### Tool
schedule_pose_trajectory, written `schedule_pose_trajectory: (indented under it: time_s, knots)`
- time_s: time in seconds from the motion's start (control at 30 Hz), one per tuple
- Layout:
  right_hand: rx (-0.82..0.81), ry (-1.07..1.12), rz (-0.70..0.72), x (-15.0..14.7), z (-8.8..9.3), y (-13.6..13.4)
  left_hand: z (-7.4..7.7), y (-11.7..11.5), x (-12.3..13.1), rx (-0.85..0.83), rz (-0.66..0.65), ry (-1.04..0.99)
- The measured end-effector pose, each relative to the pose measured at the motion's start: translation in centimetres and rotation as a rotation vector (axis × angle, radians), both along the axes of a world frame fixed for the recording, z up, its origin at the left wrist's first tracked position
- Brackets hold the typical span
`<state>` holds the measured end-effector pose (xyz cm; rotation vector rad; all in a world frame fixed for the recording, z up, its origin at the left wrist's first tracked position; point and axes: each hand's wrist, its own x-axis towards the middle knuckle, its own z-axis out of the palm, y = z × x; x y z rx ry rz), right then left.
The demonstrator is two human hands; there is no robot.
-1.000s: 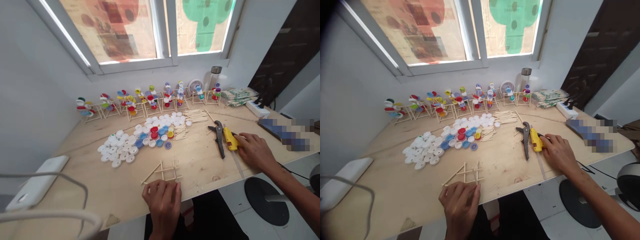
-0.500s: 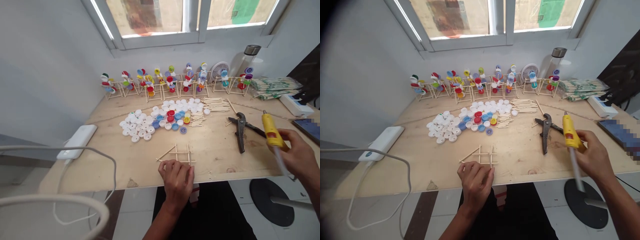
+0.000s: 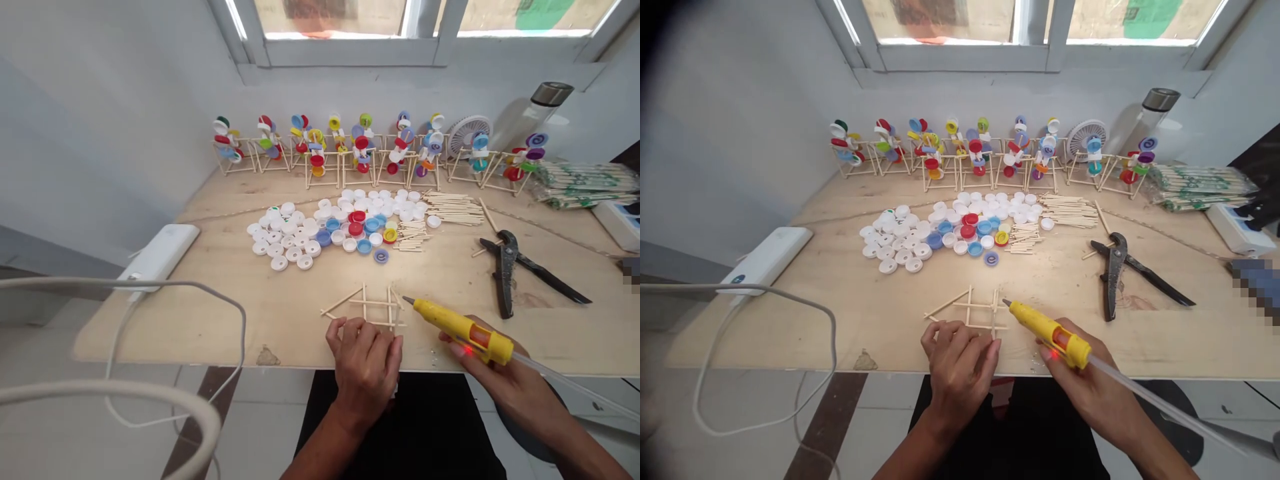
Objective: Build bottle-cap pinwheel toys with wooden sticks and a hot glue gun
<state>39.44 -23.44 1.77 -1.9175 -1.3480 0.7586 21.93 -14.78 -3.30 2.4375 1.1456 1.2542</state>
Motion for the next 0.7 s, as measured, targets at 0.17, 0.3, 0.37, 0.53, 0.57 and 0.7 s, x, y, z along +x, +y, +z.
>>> schedule_pose_trajectory:
  time_s: [0.17,0.3,0.37,0.53,0.57,0.7]
  knots:
    - [0.010,-0.169,0.076,0.9,-0.2,0.8,0.0,0.0,-0.1,-0.007,-0.003,-0.019]
    - [-0.110,-0.120,-0.014,1.9,1.4,2.0,-0.1,0.1,-0.1,-0.002,-0.008,-0.033]
    - [-0.160,-0.029,0.013,2.6,2.2,3.0,-0.1,0.2,-0.1,-0.003,-0.010,-0.032]
    - [-0.274,0.072,0.165,4.3,4.1,6.0,-0.2,0.2,-0.2,-0.015,-0.011,-0.036]
    - [-0.308,0.065,0.194,4.5,4.4,6.6,-0.1,0.2,-0.3,-0.023,-0.012,-0.034]
    - [-0.359,-0.063,0.320,5.2,5.2,9.0,-0.1,0.2,-0.2,-0.038,-0.011,-0.024]
